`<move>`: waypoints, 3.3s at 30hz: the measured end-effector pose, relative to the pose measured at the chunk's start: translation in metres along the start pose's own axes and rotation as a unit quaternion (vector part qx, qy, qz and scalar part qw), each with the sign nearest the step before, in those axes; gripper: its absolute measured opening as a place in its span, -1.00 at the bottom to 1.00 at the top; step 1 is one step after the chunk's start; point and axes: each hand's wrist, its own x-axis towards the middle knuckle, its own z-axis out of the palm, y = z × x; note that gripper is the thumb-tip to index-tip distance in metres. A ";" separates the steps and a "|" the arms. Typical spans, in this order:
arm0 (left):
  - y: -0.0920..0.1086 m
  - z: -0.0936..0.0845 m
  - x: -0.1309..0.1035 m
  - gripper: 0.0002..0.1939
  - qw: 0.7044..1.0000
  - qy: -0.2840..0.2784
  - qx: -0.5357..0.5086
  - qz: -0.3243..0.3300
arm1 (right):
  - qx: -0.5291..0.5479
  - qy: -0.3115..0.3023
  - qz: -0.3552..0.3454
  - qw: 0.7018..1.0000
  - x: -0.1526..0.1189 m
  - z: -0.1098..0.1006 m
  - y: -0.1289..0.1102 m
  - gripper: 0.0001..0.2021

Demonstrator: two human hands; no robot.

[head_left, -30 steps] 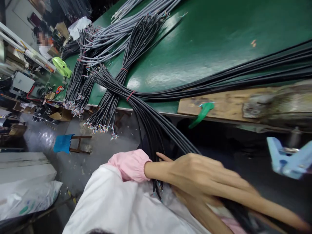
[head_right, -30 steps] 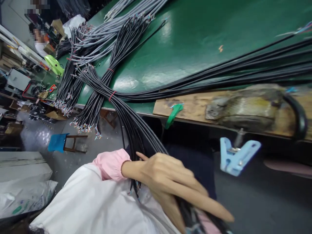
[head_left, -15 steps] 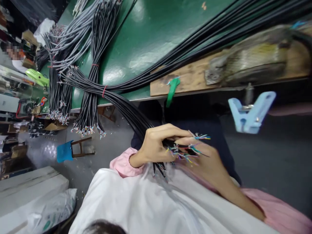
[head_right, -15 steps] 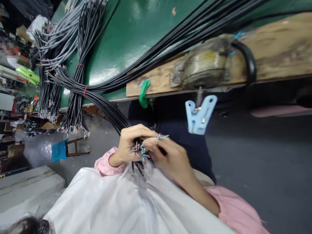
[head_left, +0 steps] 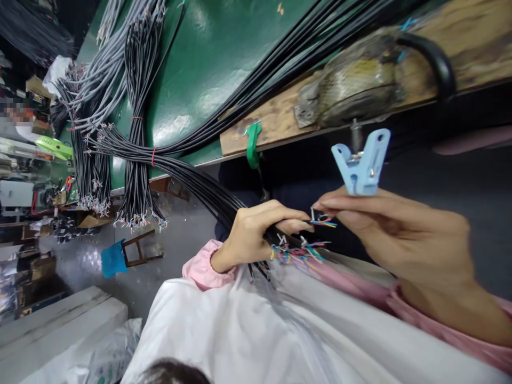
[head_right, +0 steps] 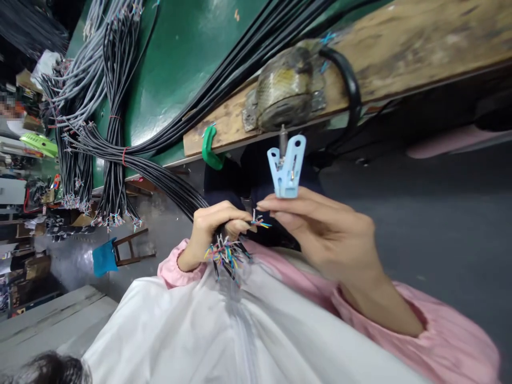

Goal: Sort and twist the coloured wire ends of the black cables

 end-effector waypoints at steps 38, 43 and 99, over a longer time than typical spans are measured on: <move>-0.004 0.002 0.000 -0.65 0.990 -0.009 0.030 0.137 | -0.036 -0.009 -0.146 0.989 0.013 0.000 -0.015 -0.80; 0.001 0.002 0.005 -0.68 0.993 0.003 0.044 0.112 | 0.047 0.004 0.044 0.998 0.004 0.006 -0.015 -0.69; 0.033 0.000 0.040 -0.62 0.983 0.141 -0.100 0.059 | 0.201 -0.104 0.202 0.953 0.071 0.001 -0.002 -0.28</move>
